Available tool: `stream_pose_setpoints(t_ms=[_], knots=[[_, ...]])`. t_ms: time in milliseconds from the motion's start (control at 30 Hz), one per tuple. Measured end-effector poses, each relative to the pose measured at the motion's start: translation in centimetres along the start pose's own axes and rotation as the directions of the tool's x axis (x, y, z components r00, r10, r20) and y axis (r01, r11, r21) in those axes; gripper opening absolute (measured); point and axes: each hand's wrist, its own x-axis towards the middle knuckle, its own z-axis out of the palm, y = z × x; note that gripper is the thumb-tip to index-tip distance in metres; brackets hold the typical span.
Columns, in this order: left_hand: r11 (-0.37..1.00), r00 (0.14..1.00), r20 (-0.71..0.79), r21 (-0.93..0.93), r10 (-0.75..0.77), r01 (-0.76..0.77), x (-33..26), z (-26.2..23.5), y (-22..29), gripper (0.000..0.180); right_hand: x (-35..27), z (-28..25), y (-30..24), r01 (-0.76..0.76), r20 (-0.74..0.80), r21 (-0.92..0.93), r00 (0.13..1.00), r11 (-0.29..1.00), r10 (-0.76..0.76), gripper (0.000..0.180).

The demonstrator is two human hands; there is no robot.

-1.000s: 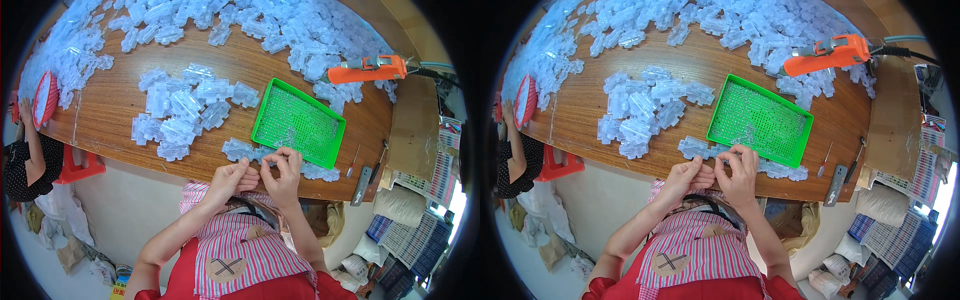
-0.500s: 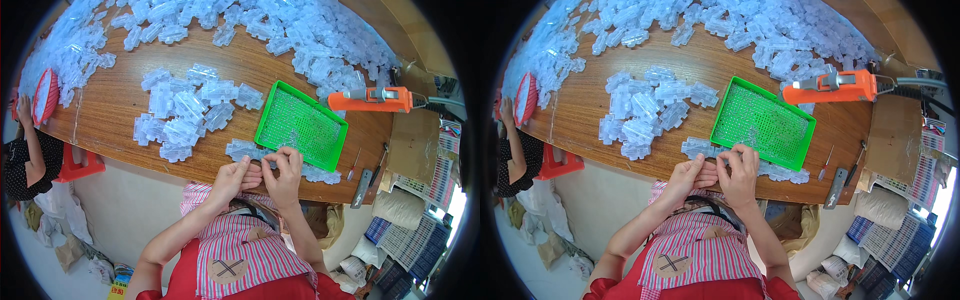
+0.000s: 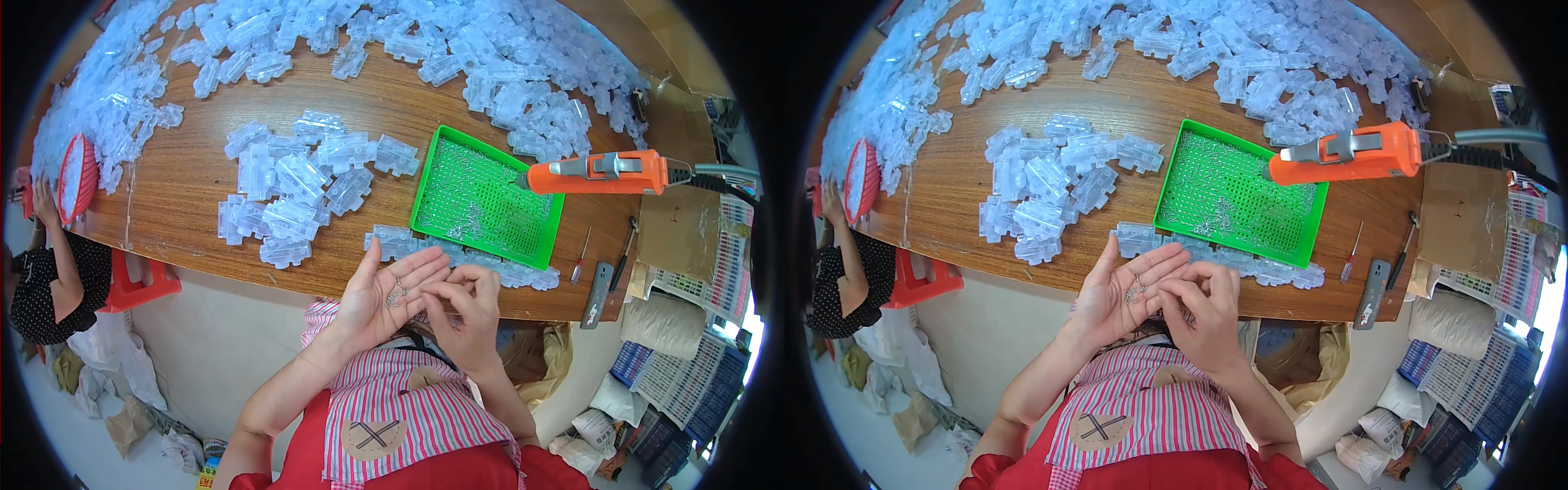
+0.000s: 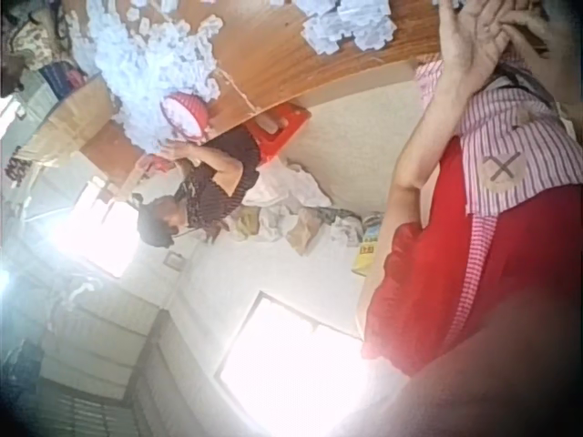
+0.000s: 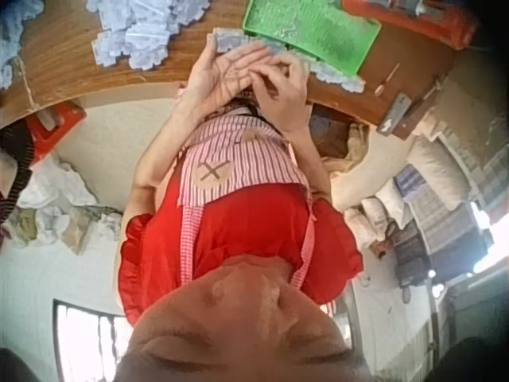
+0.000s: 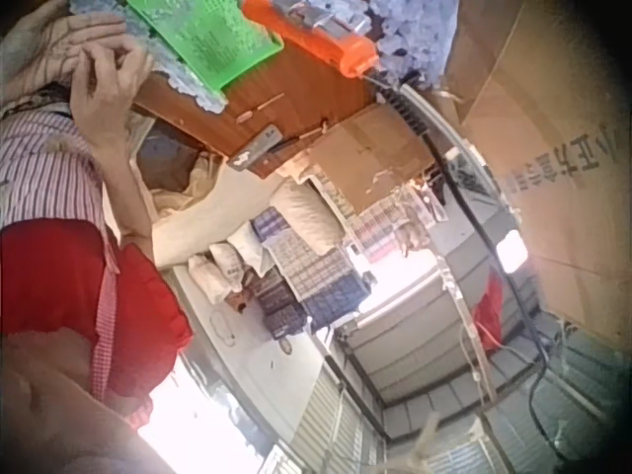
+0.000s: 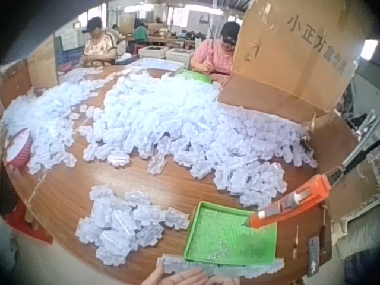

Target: The person uses a power screwdriver to drive screws from a green tray into plastic housings, then switches to manually inserting screws into the housings by hand.

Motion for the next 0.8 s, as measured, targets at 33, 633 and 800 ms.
stream_pose_setpoints(t_ms=[33,633,800], knots=[[1.0,1.0,0.002,0.005,-0.002,0.002,0.1,-0.3,-0.1,0.082,0.0,0.0,-0.1,0.018,0.035,-0.015,0.999,1.0,-0.017,0.016],[0.996,0.998,0.027,0.066,0.05,-0.052,-0.1,-0.3,-1.0,0.076,-0.4,1.2,-0.1,-0.037,0.033,0.1,0.999,0.994,0.034,0.018],[0.917,0.969,-0.229,0.398,0.097,0.002,-0.6,-0.9,-0.7,0.031,-0.2,1.1,0.2,-0.062,-0.041,0.084,0.997,0.995,0.066,0.016]])
